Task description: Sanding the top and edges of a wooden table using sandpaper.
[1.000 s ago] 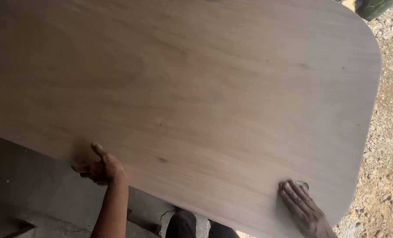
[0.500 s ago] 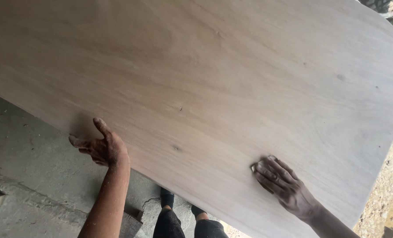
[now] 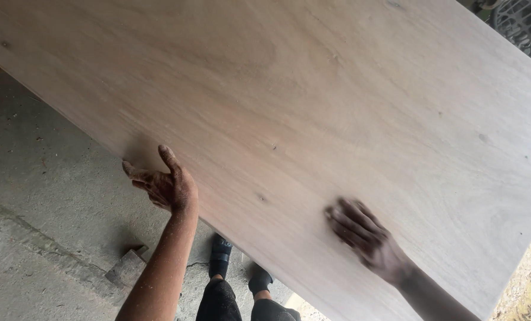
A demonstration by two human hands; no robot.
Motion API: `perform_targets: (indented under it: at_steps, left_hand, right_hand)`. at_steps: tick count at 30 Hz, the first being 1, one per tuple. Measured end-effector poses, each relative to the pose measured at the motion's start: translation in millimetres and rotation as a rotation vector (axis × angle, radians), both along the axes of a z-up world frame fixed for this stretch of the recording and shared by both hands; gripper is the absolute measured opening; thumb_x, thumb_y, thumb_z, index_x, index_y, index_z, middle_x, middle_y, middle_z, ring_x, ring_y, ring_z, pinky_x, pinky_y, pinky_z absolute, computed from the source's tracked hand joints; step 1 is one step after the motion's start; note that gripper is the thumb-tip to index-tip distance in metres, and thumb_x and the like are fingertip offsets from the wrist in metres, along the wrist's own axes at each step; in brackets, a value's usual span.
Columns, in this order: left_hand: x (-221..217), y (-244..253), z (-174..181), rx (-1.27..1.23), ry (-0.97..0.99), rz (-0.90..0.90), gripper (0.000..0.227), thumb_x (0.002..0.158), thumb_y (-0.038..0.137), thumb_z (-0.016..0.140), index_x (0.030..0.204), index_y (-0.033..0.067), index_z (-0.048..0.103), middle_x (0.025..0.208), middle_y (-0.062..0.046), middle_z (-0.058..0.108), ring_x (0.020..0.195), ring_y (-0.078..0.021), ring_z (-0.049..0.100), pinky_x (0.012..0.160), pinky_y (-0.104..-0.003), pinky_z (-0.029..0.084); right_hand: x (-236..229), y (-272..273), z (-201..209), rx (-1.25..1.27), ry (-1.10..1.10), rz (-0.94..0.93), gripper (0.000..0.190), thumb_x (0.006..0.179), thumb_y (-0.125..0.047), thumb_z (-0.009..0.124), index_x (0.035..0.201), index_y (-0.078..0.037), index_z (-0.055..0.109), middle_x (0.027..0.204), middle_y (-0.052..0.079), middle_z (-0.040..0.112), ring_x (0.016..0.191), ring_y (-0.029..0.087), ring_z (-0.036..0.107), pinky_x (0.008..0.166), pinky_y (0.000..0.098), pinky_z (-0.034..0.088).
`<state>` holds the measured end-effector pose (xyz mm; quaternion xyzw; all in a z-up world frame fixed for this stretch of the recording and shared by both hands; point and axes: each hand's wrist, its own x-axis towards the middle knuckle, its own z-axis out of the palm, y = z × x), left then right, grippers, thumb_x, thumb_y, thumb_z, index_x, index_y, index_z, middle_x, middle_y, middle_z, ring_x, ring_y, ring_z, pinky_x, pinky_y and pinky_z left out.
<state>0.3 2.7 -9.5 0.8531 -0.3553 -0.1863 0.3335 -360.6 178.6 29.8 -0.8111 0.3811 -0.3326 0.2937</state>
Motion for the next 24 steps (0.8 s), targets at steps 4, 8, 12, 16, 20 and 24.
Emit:
perform_targets:
  at_steps: [4,8,12,16,20,24]
  left_hand:
    - [-7,-1,16,0.081,0.032,0.051,0.108,0.094,0.082,0.043,0.162,0.0072,0.005,0.143,-0.028,0.040,0.116,-0.0416,0.062,0.092,-0.061,0.048]
    - [-8,-15,30,0.127,0.086,0.064,0.112,0.087,0.083,0.041,0.160,0.0075,0.003,0.138,-0.029,0.039,0.107,-0.0396,0.064,0.085,-0.056,0.055]
    - [-5,-6,10,0.090,0.025,0.040,0.107,0.094,0.081,0.042,0.163,0.0083,0.005,0.136,-0.029,0.041,0.112,-0.0433,0.059,0.088,-0.058,0.051]
    - [-4,-5,1,0.052,0.036,0.041,0.106,0.094,0.079,0.041,0.162,0.0070,0.005,0.138,-0.031,0.040,0.112,-0.0409,0.060,0.085,-0.056,0.053]
    - [-7,-9,19,0.165,0.119,0.070,0.108,0.086,0.079,0.039,0.160,0.0086,0.003,0.135,-0.029,0.040,0.107,-0.0356,0.063,0.080,-0.050,0.060]
    - [-7,-8,23,0.149,0.069,0.035,0.105,0.091,0.078,0.039,0.162,0.0089,0.003,0.132,-0.027,0.043,0.108,-0.0377,0.062,0.083,-0.053,0.055]
  right_hand:
    - [-33,16,-28,-0.222,0.548,-0.187,0.034,0.116,-0.032,0.036,0.145,-0.023,0.053,0.161,-0.005,0.043,0.155,0.019,0.034,0.133,0.0461,0.029]
    - [60,-90,-24,-0.335,0.535,-0.163,0.040,0.116,-0.034,0.033,0.150,-0.018,0.045,0.164,0.000,0.037,0.156,0.021,0.032,0.132,0.0443,0.026]
    - [94,-119,-25,-0.485,0.506,-0.164,0.045,0.116,-0.036,0.031,0.155,-0.014,0.039,0.166,0.004,0.033,0.156,0.023,0.030,0.132,0.0430,0.024]
    - [41,-39,4,-0.352,0.465,-0.103,0.051,0.102,-0.011,0.040,0.153,-0.010,0.041,0.161,0.007,0.039,0.153,0.025,0.033,0.127,0.0473,0.028]
    - [-9,49,-53,-0.191,0.466,-0.312,0.056,0.084,-0.022,0.058,0.140,-0.017,0.053,0.152,0.001,0.051,0.145,0.022,0.041,0.123,0.0487,0.033]
    - [54,-53,-35,-0.392,0.491,-0.181,0.045,0.107,-0.027,0.046,0.150,-0.012,0.046,0.159,0.006,0.043,0.152,0.025,0.036,0.127,0.0458,0.031]
